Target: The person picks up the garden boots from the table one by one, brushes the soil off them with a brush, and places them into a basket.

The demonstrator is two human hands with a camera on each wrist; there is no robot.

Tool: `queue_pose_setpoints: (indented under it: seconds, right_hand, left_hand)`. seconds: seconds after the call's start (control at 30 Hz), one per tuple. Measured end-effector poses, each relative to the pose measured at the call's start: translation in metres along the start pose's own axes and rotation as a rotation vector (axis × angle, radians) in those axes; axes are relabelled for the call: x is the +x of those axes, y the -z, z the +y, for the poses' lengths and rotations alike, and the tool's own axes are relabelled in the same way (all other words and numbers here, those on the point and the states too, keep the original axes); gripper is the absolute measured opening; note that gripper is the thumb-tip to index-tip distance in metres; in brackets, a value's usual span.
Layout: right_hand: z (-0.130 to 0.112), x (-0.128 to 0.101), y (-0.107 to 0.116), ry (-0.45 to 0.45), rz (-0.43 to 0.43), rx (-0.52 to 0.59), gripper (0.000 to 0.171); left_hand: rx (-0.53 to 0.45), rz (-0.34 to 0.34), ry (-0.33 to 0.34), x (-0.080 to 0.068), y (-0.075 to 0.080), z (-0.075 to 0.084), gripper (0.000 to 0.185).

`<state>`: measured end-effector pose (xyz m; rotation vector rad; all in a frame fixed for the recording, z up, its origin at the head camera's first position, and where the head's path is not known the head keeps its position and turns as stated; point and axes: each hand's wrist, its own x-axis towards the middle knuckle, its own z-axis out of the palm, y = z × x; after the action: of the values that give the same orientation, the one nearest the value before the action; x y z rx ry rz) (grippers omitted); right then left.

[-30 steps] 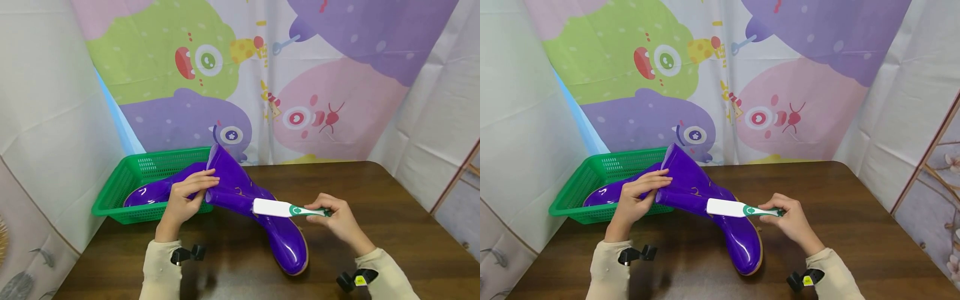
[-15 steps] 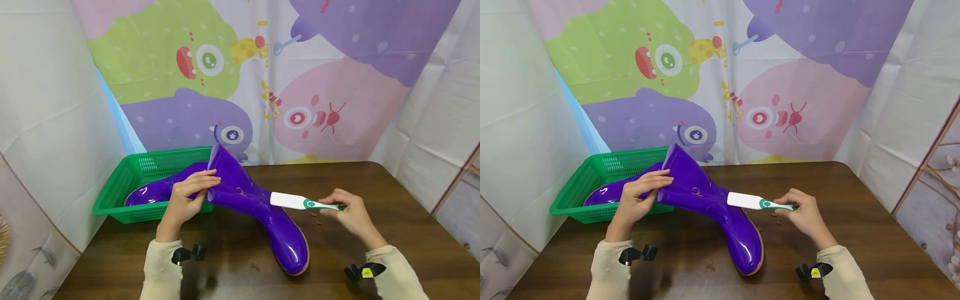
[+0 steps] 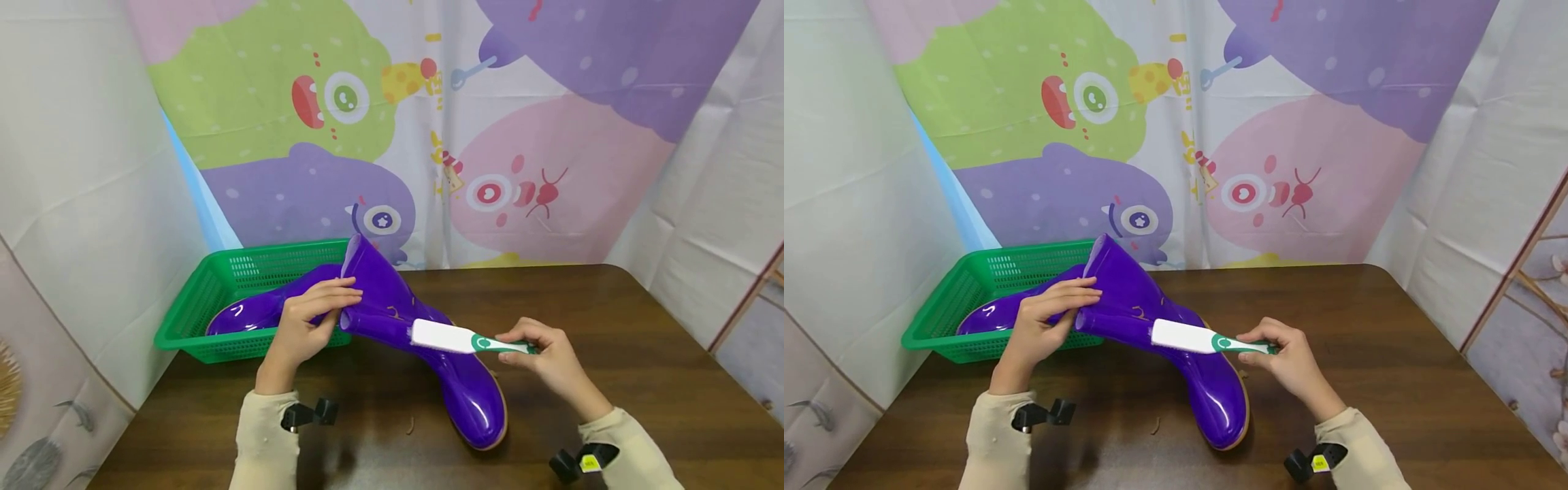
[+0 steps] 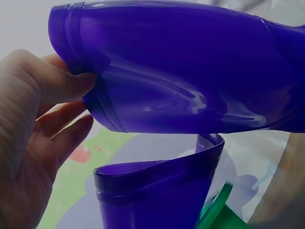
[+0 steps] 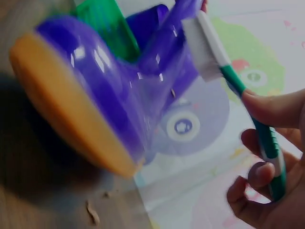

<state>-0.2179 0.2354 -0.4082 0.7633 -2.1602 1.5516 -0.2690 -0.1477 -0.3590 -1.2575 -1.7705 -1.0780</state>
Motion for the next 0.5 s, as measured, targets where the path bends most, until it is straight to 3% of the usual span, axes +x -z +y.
queue_pose_setpoints:
  seconds: [0.3, 0.5]
  right_hand:
    - [0.016, -0.003, 0.017, -0.212, -0.062, 0.051, 0.02]
    - [0.015, 0.001, 0.021, -0.203, -0.048, 0.087, 0.019]
  left_hand:
    - [0.03, -0.055, 0.027, -0.002, 0.006, 0.004, 0.032]
    - [0.077, -0.113, 0.024, -0.001, 0.01, 0.007, 0.034]
